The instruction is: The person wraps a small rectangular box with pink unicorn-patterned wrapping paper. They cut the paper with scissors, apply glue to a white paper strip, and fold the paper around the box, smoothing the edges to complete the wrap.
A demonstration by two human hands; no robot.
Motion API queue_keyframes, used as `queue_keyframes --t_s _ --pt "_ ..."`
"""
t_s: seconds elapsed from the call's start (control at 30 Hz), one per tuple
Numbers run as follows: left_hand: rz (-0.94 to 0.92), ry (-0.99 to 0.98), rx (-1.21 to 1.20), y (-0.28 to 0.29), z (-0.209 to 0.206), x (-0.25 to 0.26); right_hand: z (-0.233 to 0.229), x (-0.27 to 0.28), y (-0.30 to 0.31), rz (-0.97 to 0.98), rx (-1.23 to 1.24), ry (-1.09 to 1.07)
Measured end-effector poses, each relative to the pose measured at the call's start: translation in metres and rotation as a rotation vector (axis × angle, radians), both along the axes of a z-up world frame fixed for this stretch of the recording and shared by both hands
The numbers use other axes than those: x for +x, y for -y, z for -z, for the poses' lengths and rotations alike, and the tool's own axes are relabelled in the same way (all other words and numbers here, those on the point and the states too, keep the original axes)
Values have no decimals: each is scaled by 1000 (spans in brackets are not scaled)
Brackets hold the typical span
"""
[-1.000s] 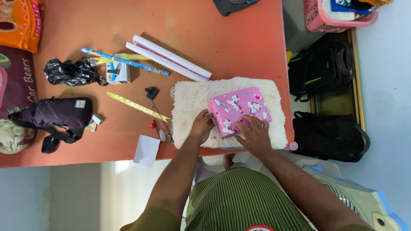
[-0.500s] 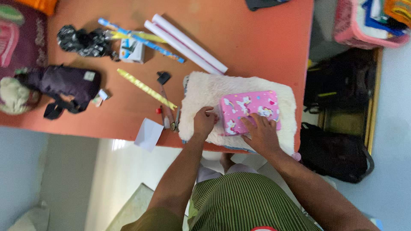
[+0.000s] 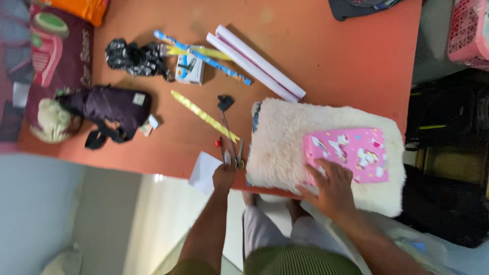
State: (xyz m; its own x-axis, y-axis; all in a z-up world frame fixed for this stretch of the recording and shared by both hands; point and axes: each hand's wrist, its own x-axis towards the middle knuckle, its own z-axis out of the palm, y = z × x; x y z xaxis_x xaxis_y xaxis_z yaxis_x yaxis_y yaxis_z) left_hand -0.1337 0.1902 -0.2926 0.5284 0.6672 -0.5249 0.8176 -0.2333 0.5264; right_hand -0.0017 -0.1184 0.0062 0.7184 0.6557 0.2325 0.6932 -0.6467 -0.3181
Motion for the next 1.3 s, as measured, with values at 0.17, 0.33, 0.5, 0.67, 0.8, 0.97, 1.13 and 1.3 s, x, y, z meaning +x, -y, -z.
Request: queue_keyframes --t_s 0.17,0.33,0.5,0.67,0.8,0.97,1.13,1.3 --pt "177 -122 0 -29 32 28 12 -13 -31 107 51 -19" --pt "264 -269 17 -32 54 48 14 -30 -34 191 12 -11" --pt "241 -241 -7 -33 67 47 13 -45 -34 205 -8 0" --pt "229 -208 104 -30 72 46 15 -53 -32 188 1 -43" --pt "198 -82 119 -35 34 46 15 -56 -34 178 22 -126" --pt "-114 275 -107 -12 -60 58 8 -59 -39 141 182 -448" --pt "-192 535 -808 71 -140 62 6 -47 -44 46 298 -405" --pt "-323 521 -1148 146 -188 80 9 -22 -27 69 305 -358"
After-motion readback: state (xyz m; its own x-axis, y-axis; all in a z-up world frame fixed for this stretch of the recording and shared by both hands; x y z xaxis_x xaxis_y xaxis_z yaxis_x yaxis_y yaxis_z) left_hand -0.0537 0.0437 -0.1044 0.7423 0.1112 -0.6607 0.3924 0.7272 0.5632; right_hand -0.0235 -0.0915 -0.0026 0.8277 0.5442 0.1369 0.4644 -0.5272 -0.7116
